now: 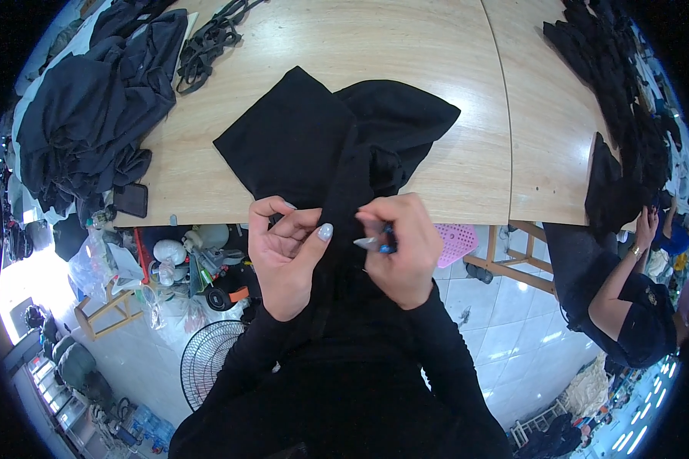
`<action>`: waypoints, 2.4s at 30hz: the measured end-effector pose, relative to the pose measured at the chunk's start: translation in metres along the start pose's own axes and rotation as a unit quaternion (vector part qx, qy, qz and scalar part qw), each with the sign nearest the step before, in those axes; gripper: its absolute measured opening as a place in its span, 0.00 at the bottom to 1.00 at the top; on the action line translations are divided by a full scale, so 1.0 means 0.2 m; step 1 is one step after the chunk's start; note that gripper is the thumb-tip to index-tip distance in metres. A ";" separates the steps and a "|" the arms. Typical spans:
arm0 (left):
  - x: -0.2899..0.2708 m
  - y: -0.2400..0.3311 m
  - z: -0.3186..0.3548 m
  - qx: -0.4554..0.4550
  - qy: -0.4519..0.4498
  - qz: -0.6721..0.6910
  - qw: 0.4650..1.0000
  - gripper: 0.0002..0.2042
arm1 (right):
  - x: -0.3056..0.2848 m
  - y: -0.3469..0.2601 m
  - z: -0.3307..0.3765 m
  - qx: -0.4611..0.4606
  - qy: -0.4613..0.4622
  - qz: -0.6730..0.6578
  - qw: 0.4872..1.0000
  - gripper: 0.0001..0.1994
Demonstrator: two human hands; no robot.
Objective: Trimming loose threads and inspecting black garments using small scissors in a textile workshop.
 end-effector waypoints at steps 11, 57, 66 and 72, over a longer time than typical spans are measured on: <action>0.00 0.01 -0.01 0.021 -0.017 -0.027 0.999 0.32 | -0.11 0.00 0.07 0.035 -0.070 0.003 0.997 0.23; 0.01 0.07 0.03 0.187 -0.046 -0.135 0.972 0.31 | -0.09 -0.04 0.06 -0.071 -0.080 0.071 0.992 0.19; 0.02 0.07 0.03 0.196 -0.050 -0.135 0.970 0.30 | -0.08 -0.04 0.06 -0.052 -0.067 0.060 0.995 0.19; 0.02 0.07 0.03 0.159 -0.042 -0.103 0.981 0.30 | -0.09 -0.02 0.06 -0.038 -0.033 0.026 0.998 0.17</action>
Point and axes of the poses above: each hand's wrist, its own z-axis away from the middle knuckle, its own x-axis out of the palm, y = z × x, the point moved 5 cm from there along -z, towards the middle knuckle, and after that the axes turned 14 degrees about y, right-handed, at the moved point
